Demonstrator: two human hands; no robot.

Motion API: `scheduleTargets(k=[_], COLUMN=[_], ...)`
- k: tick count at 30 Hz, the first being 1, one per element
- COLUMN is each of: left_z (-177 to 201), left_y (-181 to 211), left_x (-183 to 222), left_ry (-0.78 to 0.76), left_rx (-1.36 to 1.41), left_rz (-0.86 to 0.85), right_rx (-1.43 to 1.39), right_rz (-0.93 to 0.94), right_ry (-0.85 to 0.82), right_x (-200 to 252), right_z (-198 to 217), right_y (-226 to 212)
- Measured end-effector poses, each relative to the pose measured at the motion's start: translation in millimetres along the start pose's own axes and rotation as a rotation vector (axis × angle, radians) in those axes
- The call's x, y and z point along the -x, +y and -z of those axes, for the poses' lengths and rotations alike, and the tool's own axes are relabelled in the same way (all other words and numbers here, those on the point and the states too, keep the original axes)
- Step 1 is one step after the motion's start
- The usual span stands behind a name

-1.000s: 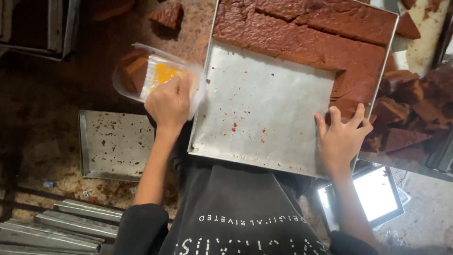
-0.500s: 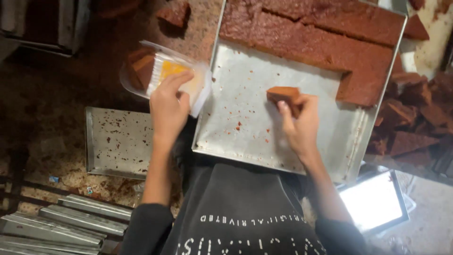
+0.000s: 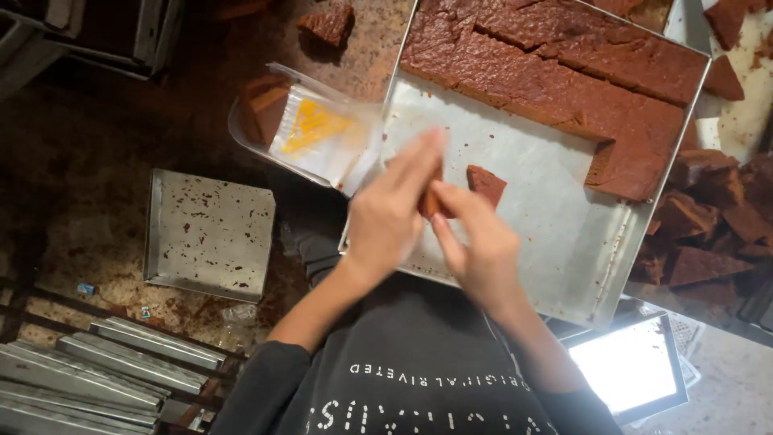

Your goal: Packing triangular cake pieces from a baking tray into a plastic container

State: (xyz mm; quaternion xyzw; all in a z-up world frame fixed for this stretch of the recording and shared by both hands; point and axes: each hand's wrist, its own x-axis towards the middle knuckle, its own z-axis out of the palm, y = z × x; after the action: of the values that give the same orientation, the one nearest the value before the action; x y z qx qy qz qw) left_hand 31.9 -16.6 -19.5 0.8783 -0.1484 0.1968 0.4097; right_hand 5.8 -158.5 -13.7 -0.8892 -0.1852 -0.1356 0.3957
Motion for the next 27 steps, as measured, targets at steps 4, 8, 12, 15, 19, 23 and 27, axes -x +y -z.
scheduleTargets(k=[4, 8, 12, 15, 19, 23, 27], left_z=[-13, -7, 19, 23, 5, -8, 0], left_y=[25, 39, 48, 4, -91, -129, -135], left_x=[28, 38, 39, 25, 16, 18, 12], left_ry=[0.105, 0.072, -0.097, 0.033, 0.027, -0.073, 0.164], left_rx=[0.042, 0.223, 0.400, 0.409, -0.249, -0.274, -0.450], left_rz=[-0.092, -0.076, -0.095, -0.081, 0.167, 0.173, 0.106], right_rx=[-0.083, -0.034, 0.003, 0.081, -0.127, -0.057, 0.229], right_rz=[-0.221, -0.147, -0.152, -0.363, -0.048, -0.092, -0.256], right_ry=[0.140, 0.087, -0.016, -0.713, 0.136, 0.125, -0.129], right_x=[1, -16, -30, -45, -42, -67, -13], right_z=[14, 26, 41, 69, 86, 66, 0], right_y=[13, 10, 6, 6, 16, -10, 86])
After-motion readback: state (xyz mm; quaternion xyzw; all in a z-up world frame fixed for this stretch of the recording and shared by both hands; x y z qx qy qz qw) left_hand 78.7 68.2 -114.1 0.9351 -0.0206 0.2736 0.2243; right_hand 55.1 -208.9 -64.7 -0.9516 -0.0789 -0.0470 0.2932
